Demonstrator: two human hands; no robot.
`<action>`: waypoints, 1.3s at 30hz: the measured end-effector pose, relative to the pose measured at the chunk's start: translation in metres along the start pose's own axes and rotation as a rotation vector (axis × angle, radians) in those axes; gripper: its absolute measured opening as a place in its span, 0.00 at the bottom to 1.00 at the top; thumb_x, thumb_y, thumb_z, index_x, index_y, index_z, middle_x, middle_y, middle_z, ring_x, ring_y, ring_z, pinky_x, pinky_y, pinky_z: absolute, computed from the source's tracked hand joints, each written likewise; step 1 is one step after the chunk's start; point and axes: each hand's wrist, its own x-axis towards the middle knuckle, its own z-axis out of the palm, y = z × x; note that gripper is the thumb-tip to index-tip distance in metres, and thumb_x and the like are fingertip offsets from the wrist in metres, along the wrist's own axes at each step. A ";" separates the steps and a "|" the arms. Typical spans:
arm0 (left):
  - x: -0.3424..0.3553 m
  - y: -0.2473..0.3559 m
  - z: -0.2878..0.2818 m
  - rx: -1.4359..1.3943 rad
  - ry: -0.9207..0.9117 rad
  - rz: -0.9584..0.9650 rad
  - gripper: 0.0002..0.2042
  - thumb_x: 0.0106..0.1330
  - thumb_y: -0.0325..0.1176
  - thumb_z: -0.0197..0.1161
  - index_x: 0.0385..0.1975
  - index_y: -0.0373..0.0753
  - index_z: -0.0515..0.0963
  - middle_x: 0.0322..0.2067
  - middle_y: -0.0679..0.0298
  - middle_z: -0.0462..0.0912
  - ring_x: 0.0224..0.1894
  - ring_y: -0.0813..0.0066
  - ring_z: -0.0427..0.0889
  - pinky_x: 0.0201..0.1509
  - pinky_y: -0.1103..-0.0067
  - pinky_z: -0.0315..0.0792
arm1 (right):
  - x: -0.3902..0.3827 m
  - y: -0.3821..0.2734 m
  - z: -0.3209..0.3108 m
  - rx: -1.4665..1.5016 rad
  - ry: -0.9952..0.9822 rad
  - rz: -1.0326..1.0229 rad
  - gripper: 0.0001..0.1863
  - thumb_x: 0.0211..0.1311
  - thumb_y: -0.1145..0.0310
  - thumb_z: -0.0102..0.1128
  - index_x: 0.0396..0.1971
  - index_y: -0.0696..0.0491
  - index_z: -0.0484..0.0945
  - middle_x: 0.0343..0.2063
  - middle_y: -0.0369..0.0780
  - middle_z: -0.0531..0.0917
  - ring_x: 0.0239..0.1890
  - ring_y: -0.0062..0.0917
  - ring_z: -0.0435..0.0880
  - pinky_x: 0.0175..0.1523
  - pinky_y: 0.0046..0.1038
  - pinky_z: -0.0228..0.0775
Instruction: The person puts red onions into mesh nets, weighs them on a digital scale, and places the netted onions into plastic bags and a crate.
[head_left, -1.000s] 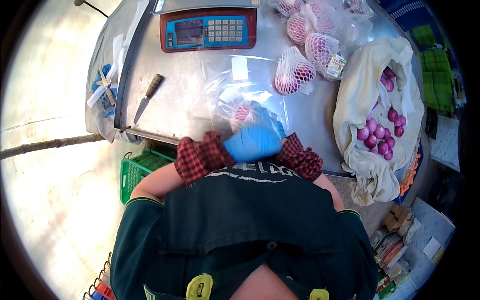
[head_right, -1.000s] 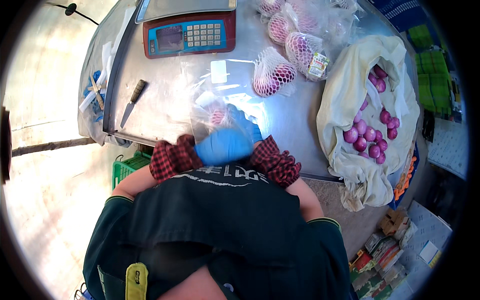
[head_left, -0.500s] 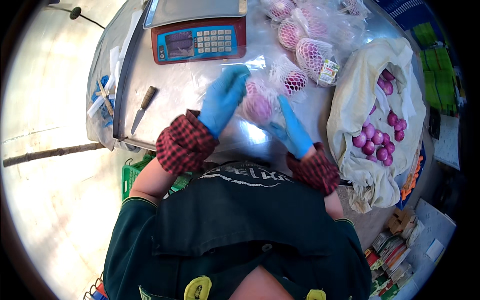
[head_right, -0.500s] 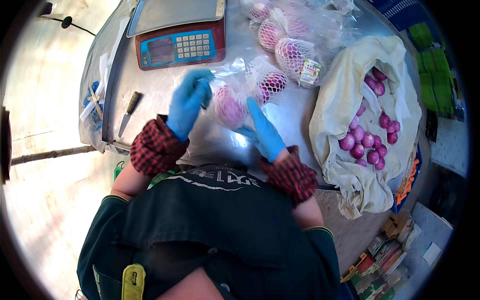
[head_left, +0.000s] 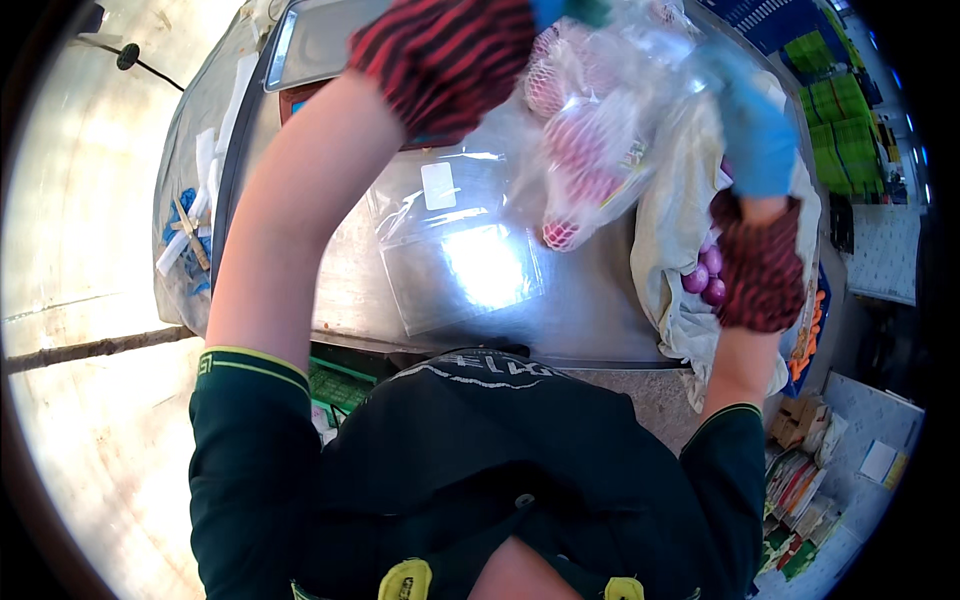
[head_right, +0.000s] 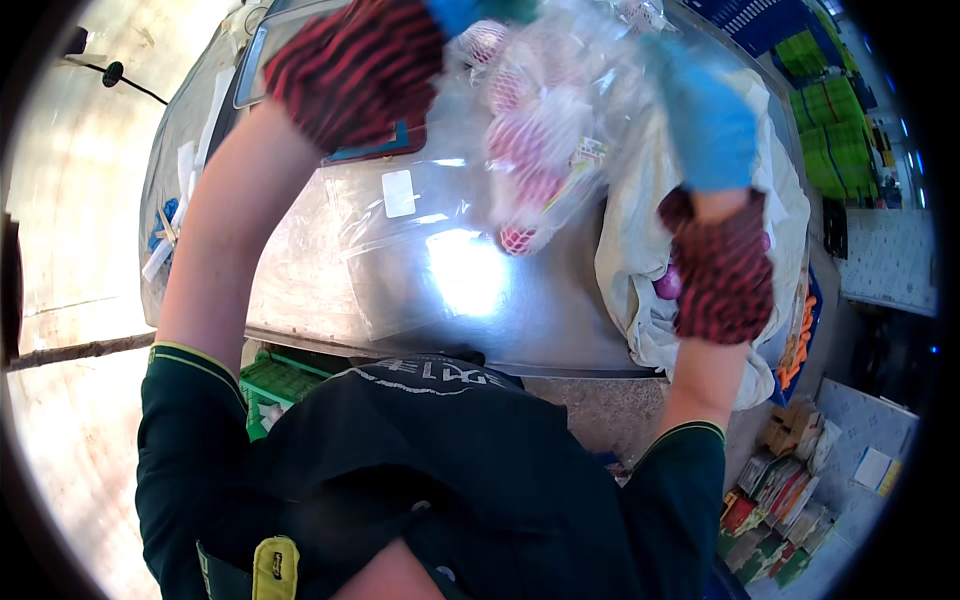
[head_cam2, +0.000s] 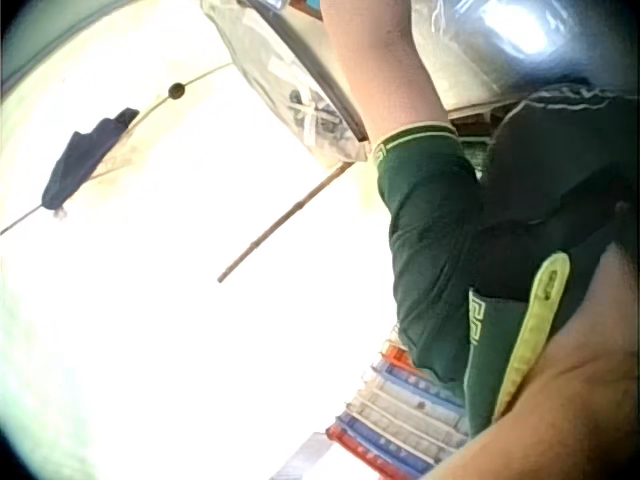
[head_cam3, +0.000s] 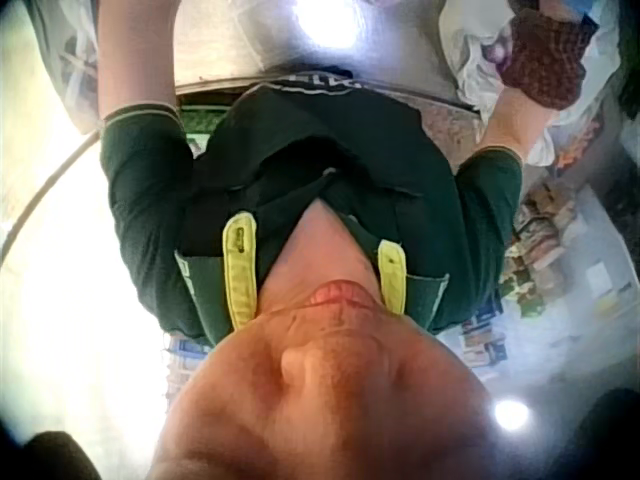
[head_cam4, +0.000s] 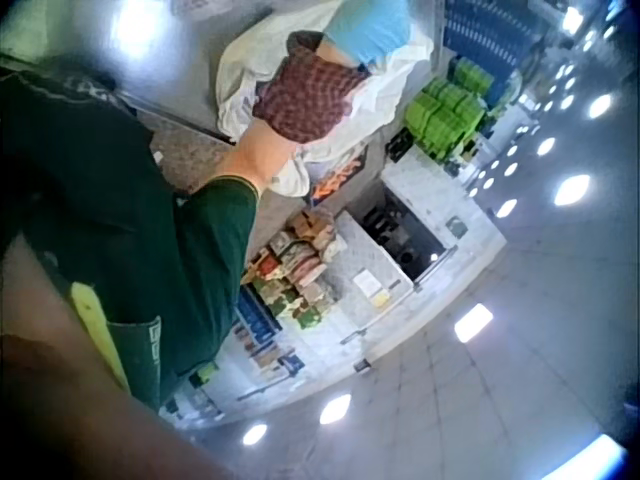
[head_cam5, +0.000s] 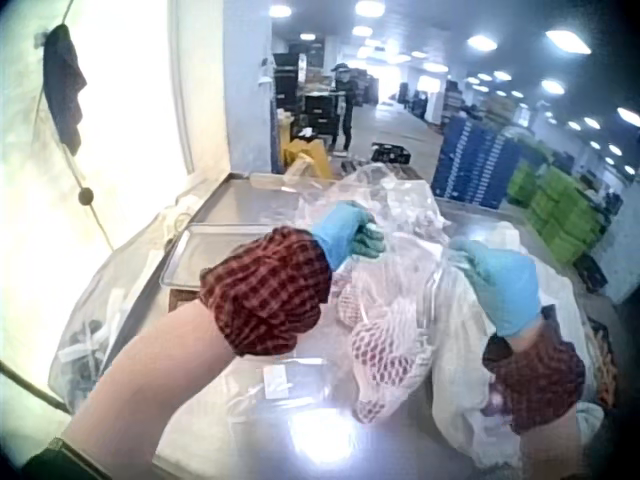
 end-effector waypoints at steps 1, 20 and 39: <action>0.026 -0.001 0.047 -0.030 -0.064 0.155 0.06 0.62 0.27 0.50 0.37 0.34 0.68 0.26 0.50 0.76 0.21 0.58 0.81 0.24 0.67 0.78 | -0.006 0.031 -0.009 -0.011 -0.084 0.146 0.14 0.62 0.65 0.53 0.48 0.42 0.75 0.22 0.41 0.76 0.22 0.32 0.77 0.27 0.27 0.69; -0.305 -0.274 -0.061 1.268 -0.046 -0.051 0.08 0.56 0.32 0.62 0.33 0.39 0.74 0.33 0.58 0.76 0.38 0.59 0.76 0.42 0.72 0.72 | -0.193 -0.181 0.128 0.960 -0.274 0.835 0.48 0.43 0.64 0.70 0.65 0.52 0.52 0.61 0.50 0.59 0.58 0.44 0.66 0.60 0.36 0.62; -0.299 -0.199 -0.016 0.809 -0.015 0.092 0.09 0.59 0.37 0.58 0.34 0.39 0.73 0.30 0.55 0.78 0.36 0.54 0.77 0.41 0.68 0.71 | -0.204 -0.280 0.029 1.752 -0.553 0.877 0.34 0.55 0.62 0.61 0.60 0.57 0.59 0.49 0.46 0.74 0.46 0.30 0.77 0.48 0.27 0.71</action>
